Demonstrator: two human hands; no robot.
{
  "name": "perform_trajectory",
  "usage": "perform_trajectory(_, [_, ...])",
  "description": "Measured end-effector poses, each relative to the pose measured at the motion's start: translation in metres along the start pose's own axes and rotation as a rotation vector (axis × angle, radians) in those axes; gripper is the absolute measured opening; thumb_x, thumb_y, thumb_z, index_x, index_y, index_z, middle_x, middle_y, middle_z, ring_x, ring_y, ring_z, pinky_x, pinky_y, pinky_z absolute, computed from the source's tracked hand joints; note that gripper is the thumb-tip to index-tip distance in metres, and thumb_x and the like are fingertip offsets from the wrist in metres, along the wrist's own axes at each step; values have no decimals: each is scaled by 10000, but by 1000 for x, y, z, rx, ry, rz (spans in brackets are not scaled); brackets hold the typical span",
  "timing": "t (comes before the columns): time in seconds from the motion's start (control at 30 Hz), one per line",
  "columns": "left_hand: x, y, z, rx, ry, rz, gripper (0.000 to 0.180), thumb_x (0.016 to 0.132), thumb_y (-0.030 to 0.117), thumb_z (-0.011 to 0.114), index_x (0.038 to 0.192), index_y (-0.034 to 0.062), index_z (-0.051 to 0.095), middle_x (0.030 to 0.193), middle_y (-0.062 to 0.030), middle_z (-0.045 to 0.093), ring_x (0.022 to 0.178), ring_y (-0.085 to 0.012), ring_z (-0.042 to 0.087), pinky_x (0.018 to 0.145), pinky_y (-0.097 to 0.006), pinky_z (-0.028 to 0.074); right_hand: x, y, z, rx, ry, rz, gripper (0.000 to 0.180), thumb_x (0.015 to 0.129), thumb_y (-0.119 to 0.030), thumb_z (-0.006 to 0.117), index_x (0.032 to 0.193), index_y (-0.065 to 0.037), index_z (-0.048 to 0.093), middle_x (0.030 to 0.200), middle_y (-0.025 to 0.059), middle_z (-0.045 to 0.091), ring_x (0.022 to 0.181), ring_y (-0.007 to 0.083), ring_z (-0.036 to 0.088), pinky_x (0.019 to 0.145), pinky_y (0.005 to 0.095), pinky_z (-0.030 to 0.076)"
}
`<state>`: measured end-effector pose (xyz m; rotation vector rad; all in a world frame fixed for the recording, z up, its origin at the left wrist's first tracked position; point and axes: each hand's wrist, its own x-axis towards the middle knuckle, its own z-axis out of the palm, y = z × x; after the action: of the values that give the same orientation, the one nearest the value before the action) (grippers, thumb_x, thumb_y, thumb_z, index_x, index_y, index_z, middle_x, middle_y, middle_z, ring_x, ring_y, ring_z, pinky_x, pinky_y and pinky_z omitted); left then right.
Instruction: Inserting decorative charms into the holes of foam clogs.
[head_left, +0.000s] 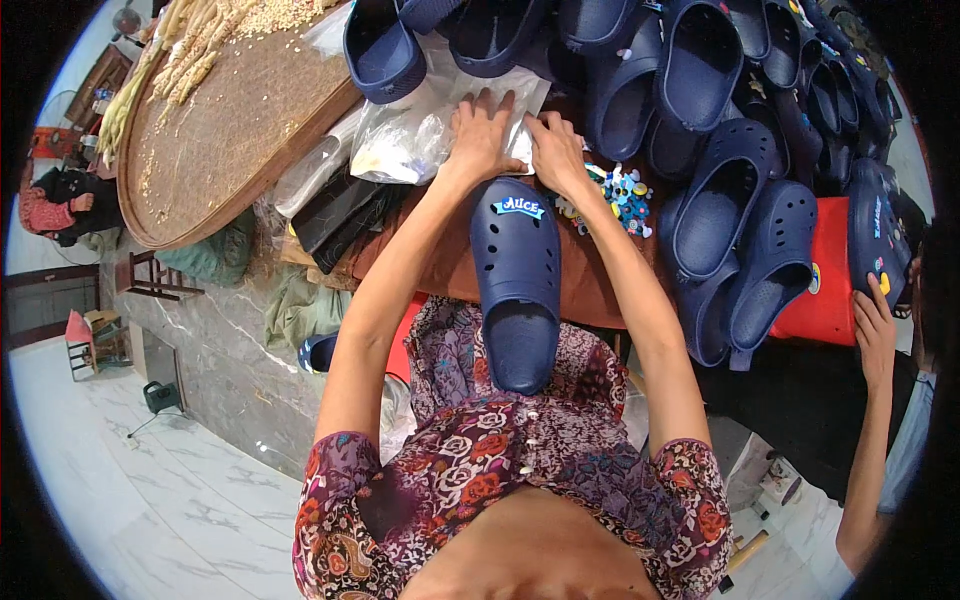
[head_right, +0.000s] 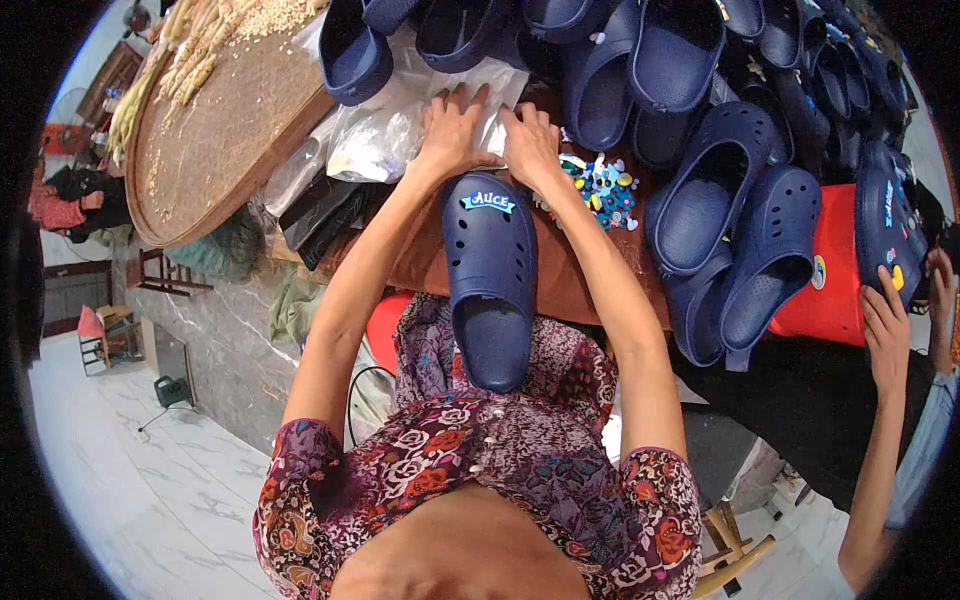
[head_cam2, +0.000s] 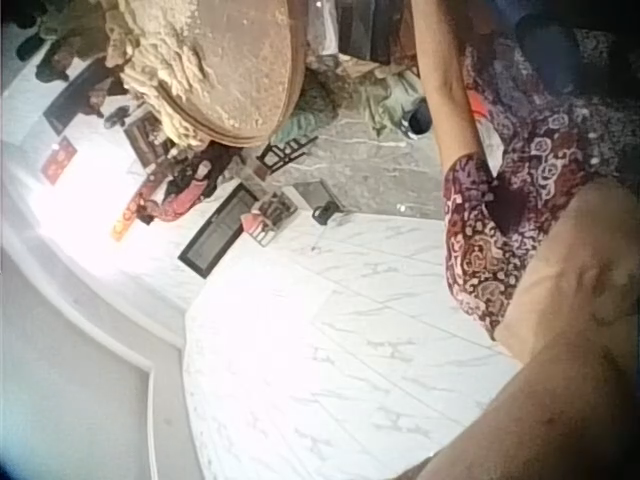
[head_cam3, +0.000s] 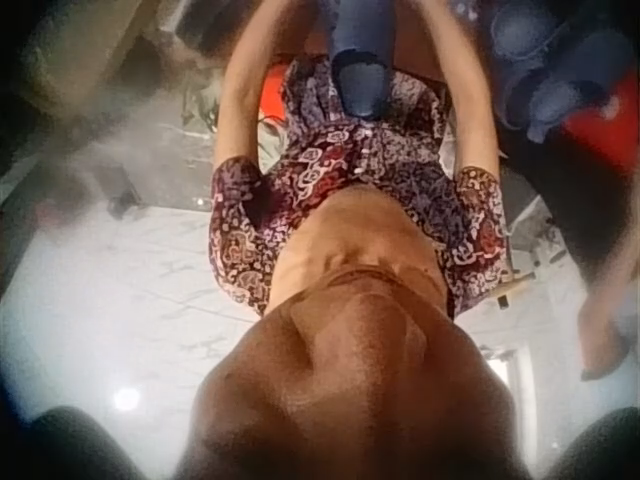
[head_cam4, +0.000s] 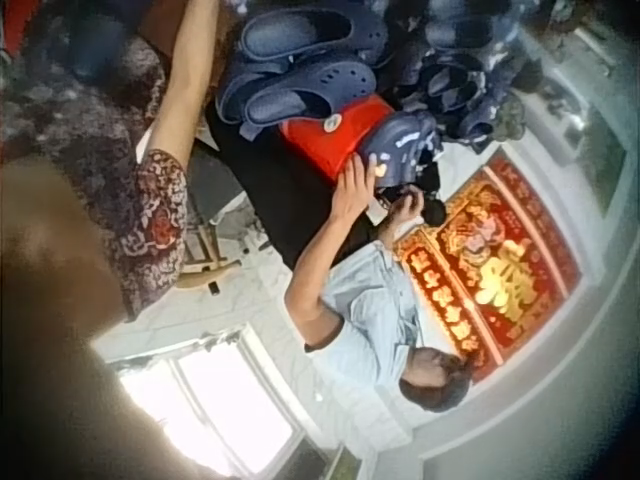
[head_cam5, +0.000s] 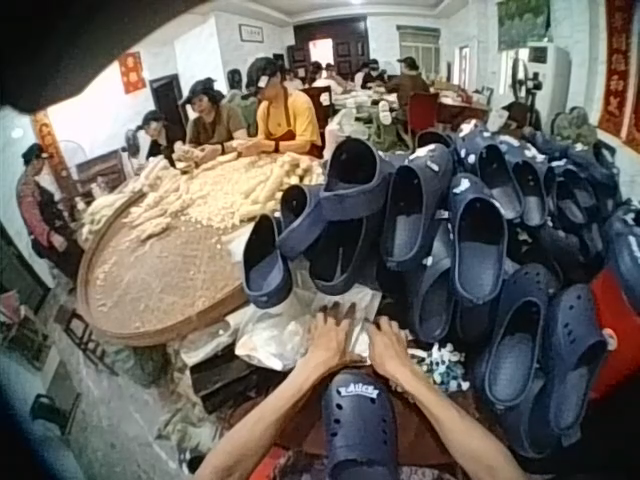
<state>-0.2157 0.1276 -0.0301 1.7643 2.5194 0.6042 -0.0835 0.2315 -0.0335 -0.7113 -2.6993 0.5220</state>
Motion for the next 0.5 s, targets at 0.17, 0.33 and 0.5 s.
perform_trajectory(0.17, [8,4,7,57,-9,-21,1118,602,420,875,1536,252,285,1492,-303,300,1329,-526,278,1060,-632,276,11,20,11,169,73,-11,413,877,-44,481,1283,-33,556,1198,243,546,1094,434,541,926,502,445])
perform_trajectory(0.33, [6,0,11,95,-37,-44,1014,660,420,845,1519,350,310,1533,-306,230,1361,-534,233,1070,-640,252,8,26,-3,157,151,129,406,830,56,459,1228,93,523,1126,314,551,1066,466,559,921,496,463])
perform_trajectory(0.5, [9,-2,14,171,-59,-56,938,701,425,819,1503,382,334,1554,-278,217,1379,-534,213,1080,-642,242,12,29,6,68,127,87,407,823,42,495,1227,73,537,1127,294,560,1046,452,570,904,492,477])
